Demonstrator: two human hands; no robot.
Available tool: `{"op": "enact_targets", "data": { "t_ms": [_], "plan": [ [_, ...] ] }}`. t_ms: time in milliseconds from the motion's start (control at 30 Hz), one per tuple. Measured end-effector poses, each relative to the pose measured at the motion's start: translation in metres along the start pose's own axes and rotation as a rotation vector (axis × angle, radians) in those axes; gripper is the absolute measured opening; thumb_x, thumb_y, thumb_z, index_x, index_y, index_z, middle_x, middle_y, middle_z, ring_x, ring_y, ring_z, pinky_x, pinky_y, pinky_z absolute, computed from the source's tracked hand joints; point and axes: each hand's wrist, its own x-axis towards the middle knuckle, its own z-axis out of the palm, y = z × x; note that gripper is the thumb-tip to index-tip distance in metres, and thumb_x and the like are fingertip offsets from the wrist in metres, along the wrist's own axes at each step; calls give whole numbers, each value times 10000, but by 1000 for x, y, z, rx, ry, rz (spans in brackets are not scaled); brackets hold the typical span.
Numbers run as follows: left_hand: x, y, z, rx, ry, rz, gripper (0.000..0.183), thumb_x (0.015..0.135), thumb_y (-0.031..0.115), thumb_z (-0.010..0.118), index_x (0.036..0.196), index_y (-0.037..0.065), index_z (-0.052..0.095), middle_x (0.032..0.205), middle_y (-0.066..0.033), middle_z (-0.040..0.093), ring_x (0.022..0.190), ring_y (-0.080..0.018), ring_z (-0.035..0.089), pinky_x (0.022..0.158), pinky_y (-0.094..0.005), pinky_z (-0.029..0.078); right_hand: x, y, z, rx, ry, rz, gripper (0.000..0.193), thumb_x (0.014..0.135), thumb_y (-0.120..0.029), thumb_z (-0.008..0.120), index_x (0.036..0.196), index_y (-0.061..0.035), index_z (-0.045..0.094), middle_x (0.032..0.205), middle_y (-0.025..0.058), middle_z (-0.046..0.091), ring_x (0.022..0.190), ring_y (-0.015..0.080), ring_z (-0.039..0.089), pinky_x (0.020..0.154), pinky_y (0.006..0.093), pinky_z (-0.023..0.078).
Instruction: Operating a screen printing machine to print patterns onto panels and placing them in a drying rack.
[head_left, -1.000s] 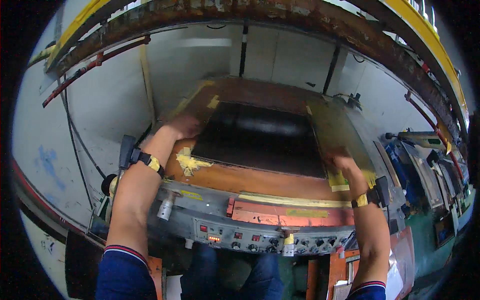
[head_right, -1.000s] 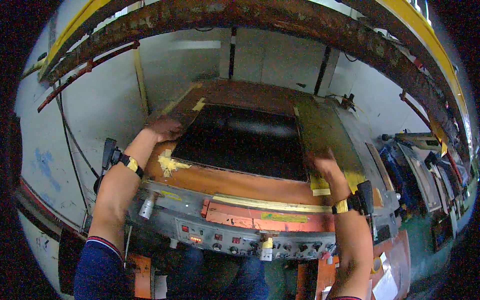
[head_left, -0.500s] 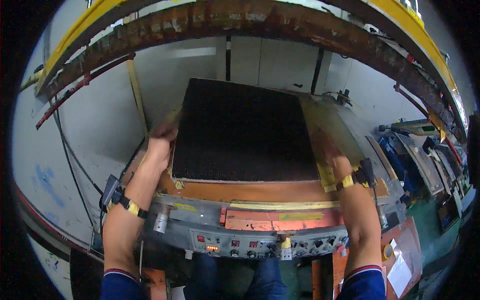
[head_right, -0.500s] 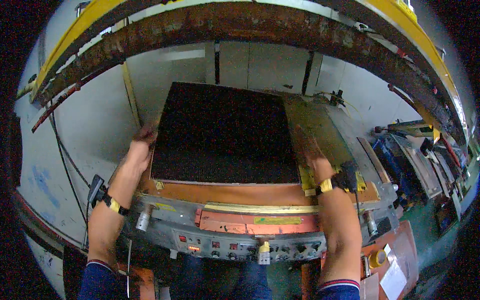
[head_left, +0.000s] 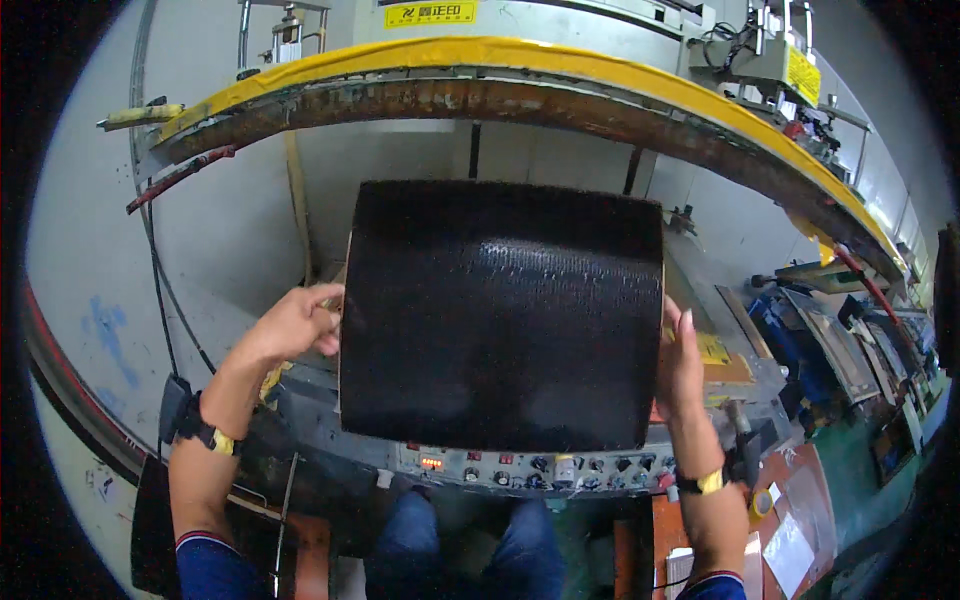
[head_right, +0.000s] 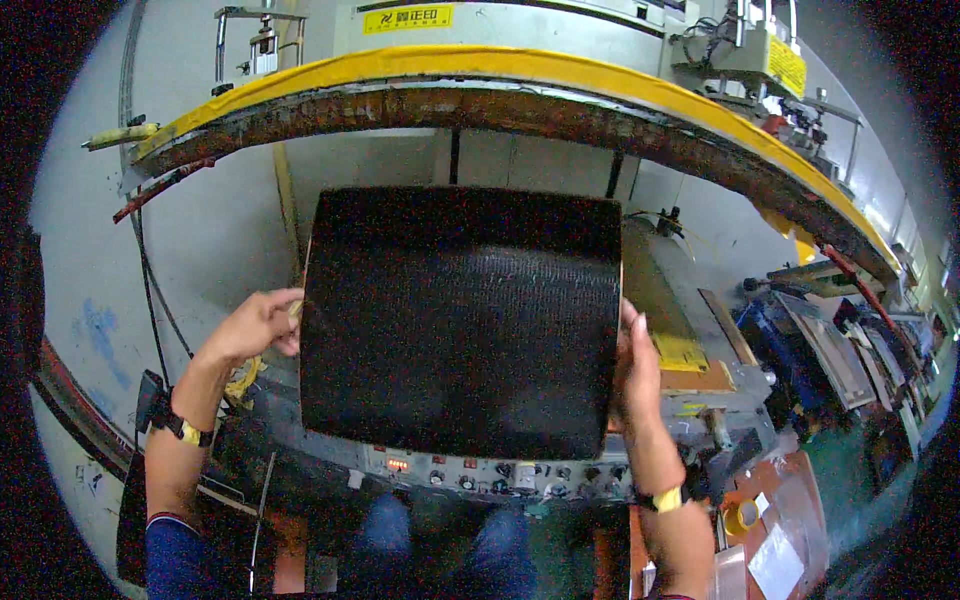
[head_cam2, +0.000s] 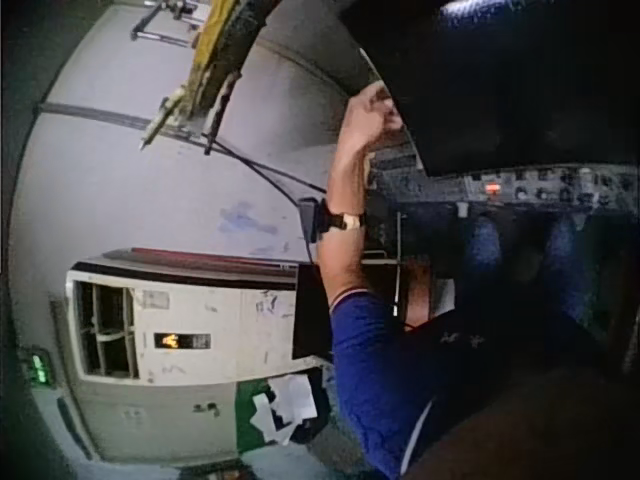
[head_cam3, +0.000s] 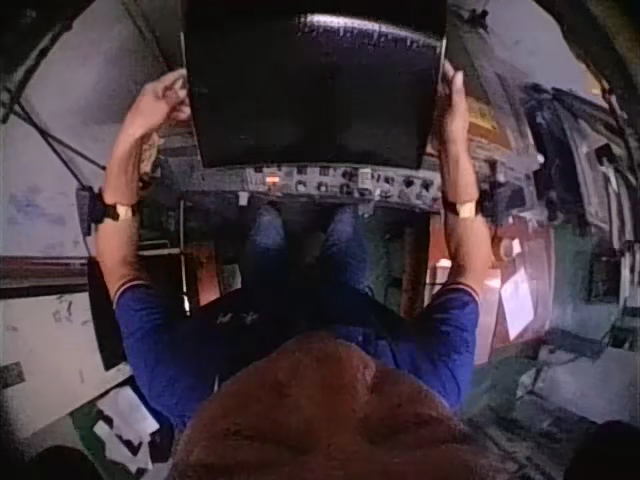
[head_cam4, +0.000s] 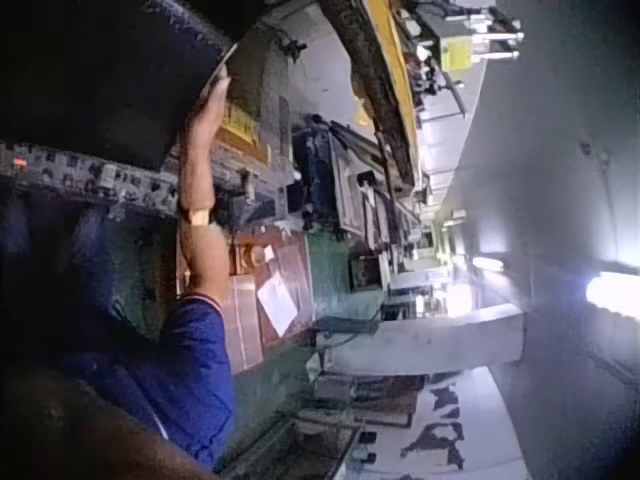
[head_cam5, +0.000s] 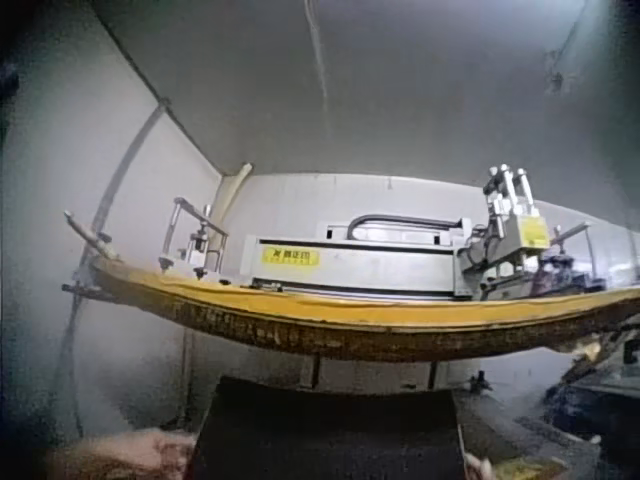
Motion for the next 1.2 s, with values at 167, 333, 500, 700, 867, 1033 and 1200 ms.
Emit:
{"op": "enact_targets", "data": {
  "t_ms": [167,333,500,700,867,1033,1200],
  "plan": [
    [-47,-26,-17,211,-81,171,483,886,16,498,1350,-33,372,889,-61,589,842,-162,610,755,-293,527,-86,-11,24,-536,130,-319,593,976,-348,383,1388,70,294,1402,165,384,1304,239,357,1087,358,238],
    [-109,1,6,-136,180,185,454,862,-10,505,1309,-39,428,934,-76,592,869,-146,586,822,-282,474,-137,-38,36,-887,240,-539,490,912,-176,489,1323,78,406,1204,198,504,1126,284,481,962,368,383],
    [-111,4,1,-547,373,407,422,930,186,509,1275,-45,435,1101,-144,579,1032,-261,573,918,-380,465,-130,-71,40,-1277,243,-736,434,868,-109,499,1256,83,470,1092,242,546,1003,361,541,903,390,413],
    [-11,1,5,-751,314,239,535,899,466,510,1187,17,539,1210,-113,569,1108,-243,532,996,-372,388,-42,-37,-12,-582,131,-464,537,969,-338,342,1293,77,450,1324,193,481,1229,284,455,1056,365,301],
    [82,-48,4,-756,75,370,405,920,156,504,1291,-3,473,1237,-120,553,1122,-225,534,936,-342,433,30,-28,-34,-47,71,231,744,918,-579,370,1282,63,461,1237,183,547,1142,261,519,1000,371,369],
    [179,-82,20,-530,17,221,445,882,84,539,1303,-27,450,1235,-143,540,1155,-229,500,966,-333,407,92,25,-54,-370,191,416,685,906,-533,438,1262,50,484,1226,156,554,1115,275,524,964,368,377],
    [227,-98,31,-263,-39,102,586,777,-59,550,1344,22,424,1318,-165,487,1238,-267,433,992,-334,380,133,69,-51,-649,280,176,597,882,-458,541,1291,-26,495,1310,138,494,1170,254,473,971,364,363]
  ]
}}
